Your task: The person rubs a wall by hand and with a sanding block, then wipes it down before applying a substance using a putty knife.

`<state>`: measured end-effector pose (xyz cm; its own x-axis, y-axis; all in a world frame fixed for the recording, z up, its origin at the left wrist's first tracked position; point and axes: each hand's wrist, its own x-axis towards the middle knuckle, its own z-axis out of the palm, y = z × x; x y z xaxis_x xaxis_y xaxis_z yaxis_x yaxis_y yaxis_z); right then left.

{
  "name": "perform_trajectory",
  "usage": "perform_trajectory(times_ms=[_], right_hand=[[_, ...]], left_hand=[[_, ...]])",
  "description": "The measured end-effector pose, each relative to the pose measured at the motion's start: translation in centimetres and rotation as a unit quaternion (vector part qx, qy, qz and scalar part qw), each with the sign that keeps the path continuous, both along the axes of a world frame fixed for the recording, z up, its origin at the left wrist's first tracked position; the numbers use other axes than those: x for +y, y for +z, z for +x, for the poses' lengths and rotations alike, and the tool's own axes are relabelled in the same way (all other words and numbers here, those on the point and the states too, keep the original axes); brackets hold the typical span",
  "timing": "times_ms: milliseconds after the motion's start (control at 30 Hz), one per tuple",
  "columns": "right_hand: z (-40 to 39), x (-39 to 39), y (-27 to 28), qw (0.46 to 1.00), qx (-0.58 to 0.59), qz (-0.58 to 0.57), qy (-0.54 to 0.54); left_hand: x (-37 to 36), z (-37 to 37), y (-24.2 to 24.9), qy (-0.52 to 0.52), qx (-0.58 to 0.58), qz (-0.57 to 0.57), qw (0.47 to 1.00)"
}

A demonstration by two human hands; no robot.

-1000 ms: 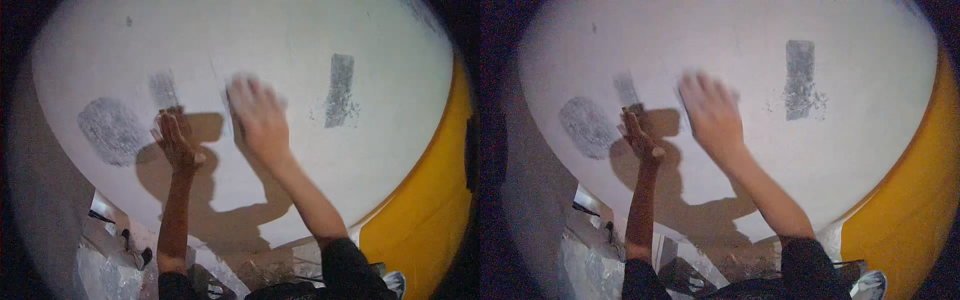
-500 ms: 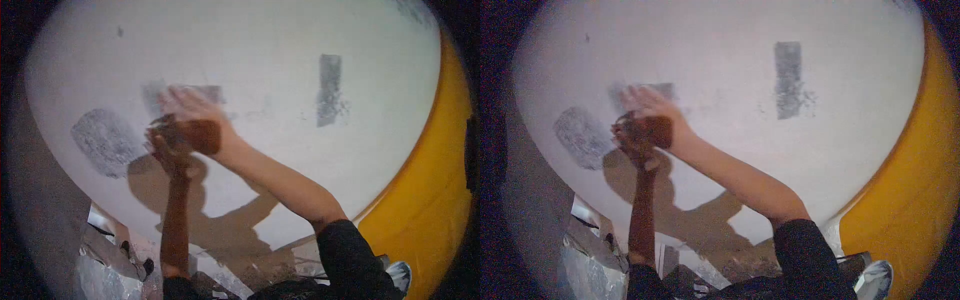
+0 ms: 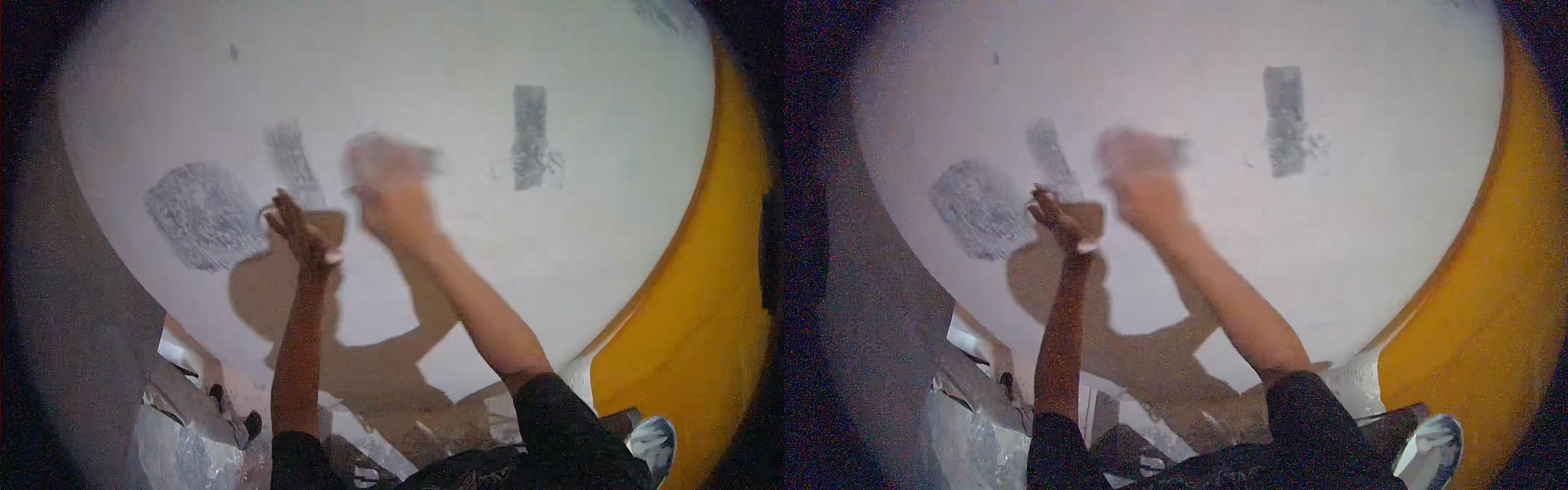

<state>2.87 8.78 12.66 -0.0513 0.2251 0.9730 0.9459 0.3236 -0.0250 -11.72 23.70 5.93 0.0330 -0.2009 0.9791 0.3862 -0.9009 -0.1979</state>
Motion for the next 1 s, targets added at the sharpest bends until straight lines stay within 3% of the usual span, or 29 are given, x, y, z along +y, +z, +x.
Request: perform_trajectory(times_ms=[67, 133, 200, 267, 300, 333, 400, 533, 600, 733, 800, 833, 900, 967, 1000], right_hand=[[-1.8, 1.1, -3.0, 0.988, -0.062, -0.040, 0.132], [-0.2, 0.4, -2.8, 0.982, -0.110, -0.095, 0.123], [5.3, -2.5, -2.0, 0.978, -0.171, -0.108, 0.043], [11.6, -7.7, -1.0, 0.985, -0.110, -0.127, 0.029], [14.0, -10.3, -0.9, 0.985, -0.115, -0.087, -0.093], [17.8, -11.4, -1.7, 0.989, -0.080, -0.093, -0.085], [17.3, -12.5, -2.6, 0.975, -0.037, -0.041, -0.217], [16.6, -12.4, -2.9, 0.974, -0.030, -0.045, -0.219], [17.3, -13.2, -3.4, 0.973, -0.060, -0.037, -0.221], [16.9, -15.4, -4.1, 0.982, -0.032, 0.054, -0.180], [15.3, -17.7, -5.3, 0.973, 0.203, 0.095, -0.059], [14.8, -18.3, -6.6, 0.960, 0.239, 0.142, -0.045], [11.8, -20.3, -9.3, 0.904, 0.413, 0.112, 0.003], [11.3, -21.1, -15.1, 0.884, 0.455, 0.098, -0.031], [11.4, -22.1, -19.0, 0.856, 0.515, 0.046, -0.012]], left_hand=[[1.0, -0.2, -1.7, 0.020, -0.001, -0.033, 0.999], [0.4, 0.3, -1.2, 0.043, -0.004, -0.060, 0.997], [-2.2, -0.1, 0.4, -0.012, 0.031, -0.021, 0.999], [-4.1, -0.8, 1.3, 0.036, 0.046, -0.013, 0.998], [-4.8, -1.3, 1.2, 0.049, 0.054, -0.029, 0.997], [-5.6, -1.9, 1.0, 0.062, 0.064, -0.048, 0.995], [-6.6, -3.0, 1.3, 0.081, 0.068, -0.005, 0.994], [-9.8, -3.0, 1.8, 0.090, 0.114, -0.064, 0.987], [-11.6, -2.3, 2.9, 0.155, 0.172, -0.147, 0.962], [-12.1, -0.3, 4.2, 0.147, 0.132, -0.133, 0.971], [-13.1, 1.8, 5.2, 0.184, 0.082, -0.149, 0.968], [-13.4, 3.4, 5.6, 0.183, 0.082, -0.150, 0.968], [-13.8, 7.5, 6.4, 0.255, 0.023, -0.173, 0.951], [-16.5, 14.4, 5.0, 0.280, 0.014, -0.217, 0.935], [-18.7, 17.0, 2.8, 0.212, 0.133, -0.156, 0.956]])
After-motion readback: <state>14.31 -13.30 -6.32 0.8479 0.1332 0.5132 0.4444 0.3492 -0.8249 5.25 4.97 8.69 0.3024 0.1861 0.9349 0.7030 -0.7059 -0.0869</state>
